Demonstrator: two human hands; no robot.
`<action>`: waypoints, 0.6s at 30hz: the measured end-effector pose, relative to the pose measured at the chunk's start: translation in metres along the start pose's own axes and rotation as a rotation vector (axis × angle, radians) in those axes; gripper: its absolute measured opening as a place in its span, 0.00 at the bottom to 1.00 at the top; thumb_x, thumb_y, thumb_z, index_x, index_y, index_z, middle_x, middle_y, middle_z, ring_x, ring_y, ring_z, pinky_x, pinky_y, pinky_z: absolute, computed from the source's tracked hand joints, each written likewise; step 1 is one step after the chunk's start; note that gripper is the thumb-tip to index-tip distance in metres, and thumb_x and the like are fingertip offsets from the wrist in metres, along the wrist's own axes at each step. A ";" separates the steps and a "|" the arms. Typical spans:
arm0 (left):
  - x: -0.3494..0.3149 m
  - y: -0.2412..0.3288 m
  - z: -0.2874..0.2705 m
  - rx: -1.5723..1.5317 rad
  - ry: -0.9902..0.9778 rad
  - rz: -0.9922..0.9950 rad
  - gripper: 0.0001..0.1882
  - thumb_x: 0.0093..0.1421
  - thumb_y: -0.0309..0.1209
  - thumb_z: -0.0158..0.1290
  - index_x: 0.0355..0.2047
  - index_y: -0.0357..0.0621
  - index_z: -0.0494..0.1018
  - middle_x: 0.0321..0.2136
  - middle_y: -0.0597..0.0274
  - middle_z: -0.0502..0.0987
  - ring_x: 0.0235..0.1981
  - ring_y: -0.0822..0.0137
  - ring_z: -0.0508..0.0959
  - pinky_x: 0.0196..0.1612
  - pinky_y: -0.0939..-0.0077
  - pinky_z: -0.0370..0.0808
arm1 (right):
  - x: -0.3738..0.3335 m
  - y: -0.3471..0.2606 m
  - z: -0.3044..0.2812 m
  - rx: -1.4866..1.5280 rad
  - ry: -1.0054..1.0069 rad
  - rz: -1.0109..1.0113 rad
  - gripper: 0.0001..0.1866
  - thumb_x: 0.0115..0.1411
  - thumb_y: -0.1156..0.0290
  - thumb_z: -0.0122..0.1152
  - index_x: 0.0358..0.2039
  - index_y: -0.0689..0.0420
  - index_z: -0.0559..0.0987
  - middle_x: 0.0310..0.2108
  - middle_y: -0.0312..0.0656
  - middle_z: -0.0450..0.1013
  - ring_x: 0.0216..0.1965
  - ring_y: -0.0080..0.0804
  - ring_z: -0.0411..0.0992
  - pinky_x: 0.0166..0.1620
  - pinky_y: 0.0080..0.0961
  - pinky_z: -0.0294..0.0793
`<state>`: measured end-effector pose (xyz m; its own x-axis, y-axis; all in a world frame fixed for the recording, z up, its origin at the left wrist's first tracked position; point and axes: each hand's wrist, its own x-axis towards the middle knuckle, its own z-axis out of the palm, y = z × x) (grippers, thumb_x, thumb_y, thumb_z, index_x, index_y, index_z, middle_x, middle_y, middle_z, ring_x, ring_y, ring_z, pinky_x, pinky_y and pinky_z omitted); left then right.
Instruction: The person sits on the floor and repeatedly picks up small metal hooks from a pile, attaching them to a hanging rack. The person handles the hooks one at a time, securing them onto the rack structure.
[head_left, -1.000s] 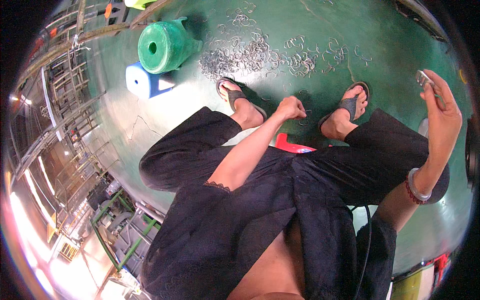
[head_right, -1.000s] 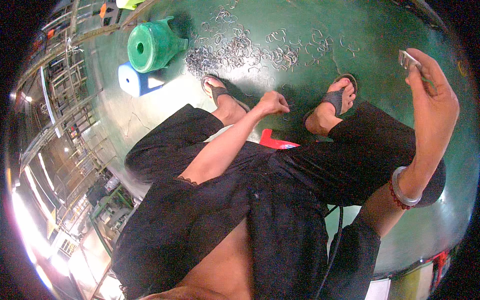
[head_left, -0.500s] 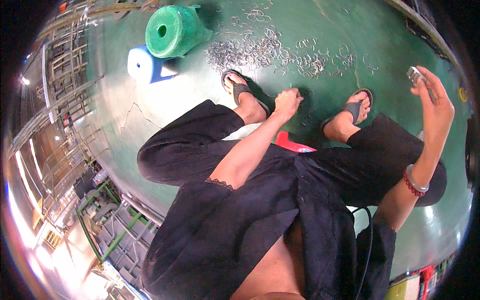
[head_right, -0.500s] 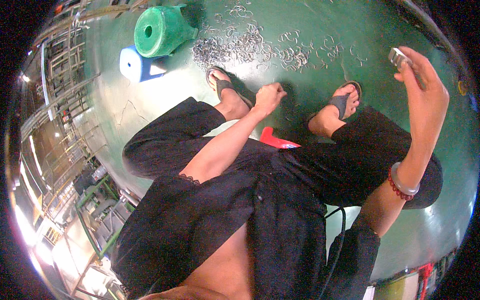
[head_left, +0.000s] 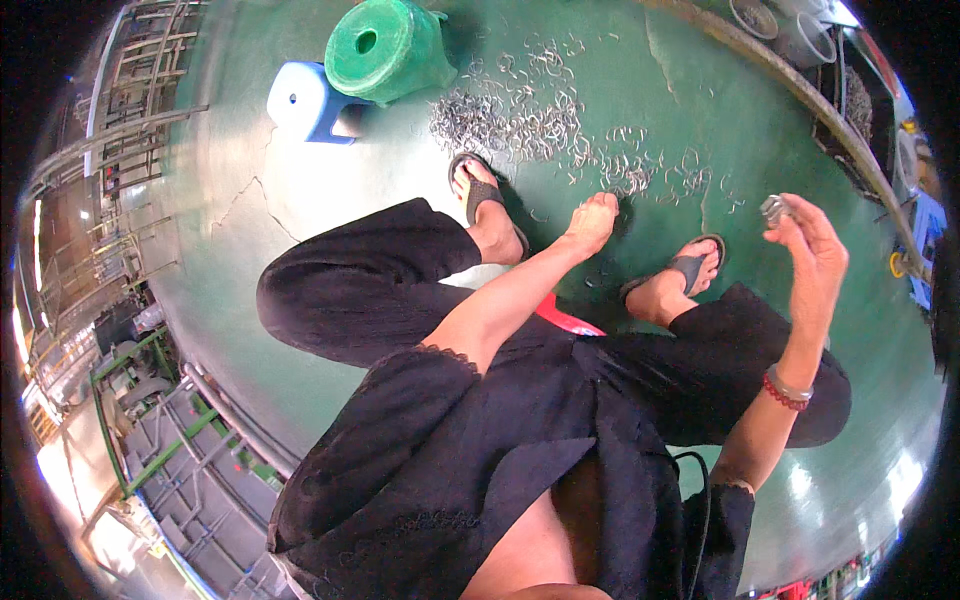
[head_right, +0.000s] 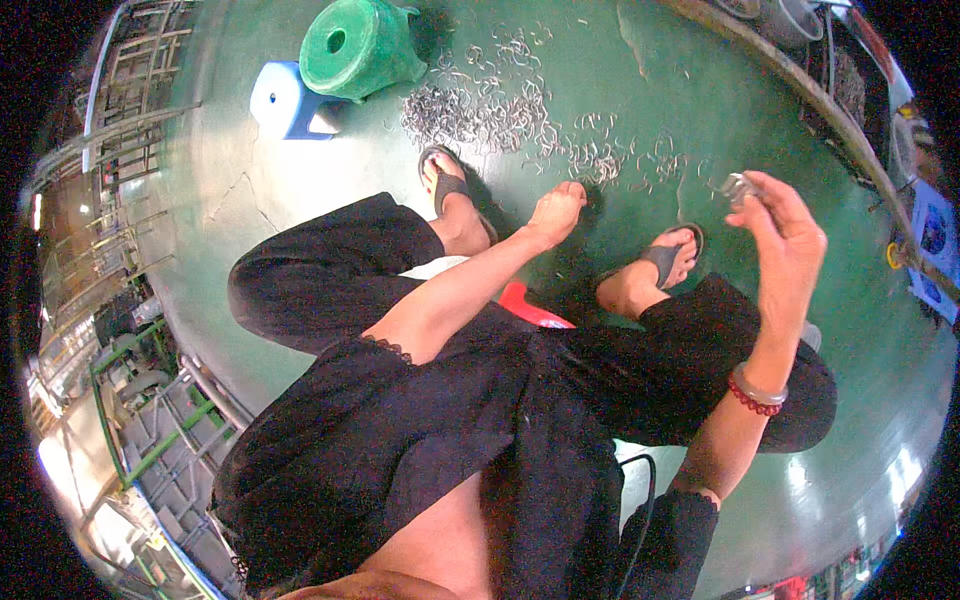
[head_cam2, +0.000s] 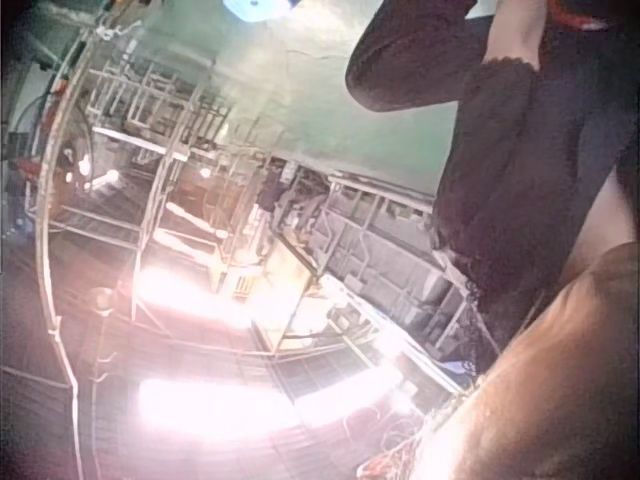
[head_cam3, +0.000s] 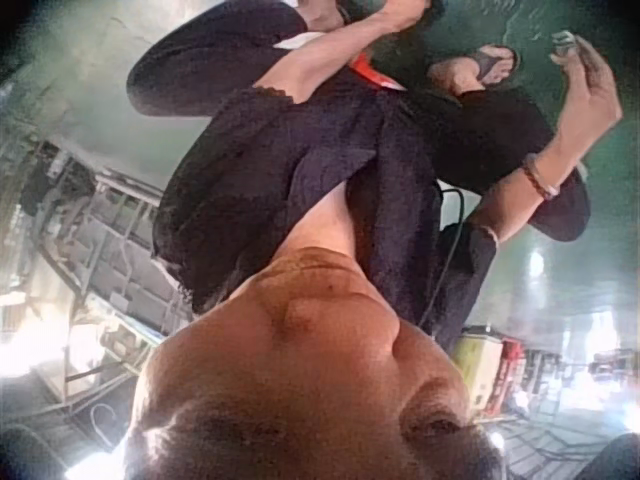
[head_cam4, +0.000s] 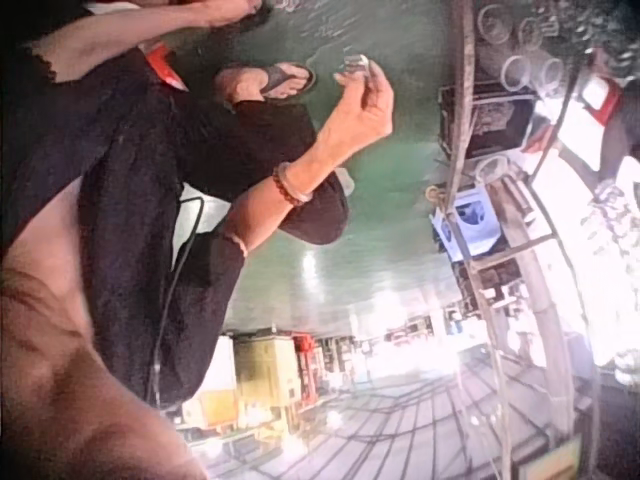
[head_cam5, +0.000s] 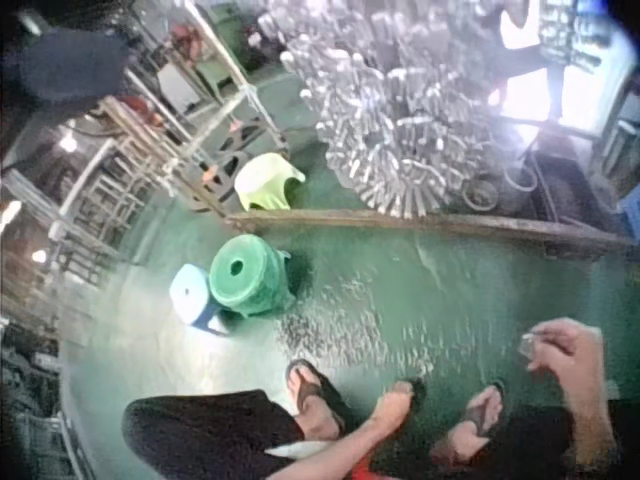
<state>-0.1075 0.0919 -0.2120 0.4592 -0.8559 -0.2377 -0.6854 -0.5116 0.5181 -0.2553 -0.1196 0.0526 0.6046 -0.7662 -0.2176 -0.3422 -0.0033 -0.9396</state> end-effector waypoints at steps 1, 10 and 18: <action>0.008 0.004 -0.005 -0.137 0.075 -0.057 0.07 0.57 0.27 0.48 0.34 0.38 0.71 0.32 0.50 0.76 0.34 0.59 0.78 0.31 0.68 0.76 | 0.000 -0.001 0.007 0.051 -0.017 0.015 0.11 0.57 0.78 0.56 0.41 0.65 0.77 0.35 0.39 0.75 0.31 0.21 0.72 0.36 0.18 0.73; 0.070 0.109 -0.220 -1.446 0.161 0.015 0.07 0.56 0.27 0.55 0.35 0.39 0.76 0.29 0.64 0.78 0.27 0.74 0.77 0.31 0.78 0.75 | 0.044 -0.017 0.073 0.295 -0.009 0.008 0.10 0.53 0.81 0.59 0.38 0.66 0.77 0.31 0.43 0.76 0.29 0.24 0.74 0.30 0.20 0.77; 0.058 0.133 -0.270 -0.583 0.558 0.391 0.08 0.53 0.30 0.58 0.33 0.42 0.76 0.37 0.58 0.77 0.34 0.63 0.78 0.39 0.72 0.73 | 0.051 -0.063 0.099 0.490 0.035 -0.185 0.09 0.54 0.83 0.58 0.37 0.67 0.75 0.34 0.44 0.75 0.31 0.25 0.74 0.32 0.20 0.77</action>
<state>-0.0198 -0.0054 0.0646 0.5651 -0.7225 0.3984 -0.5245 0.0581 0.8494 -0.1313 -0.0949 0.0740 0.5957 -0.8024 -0.0352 0.1497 0.1539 -0.9767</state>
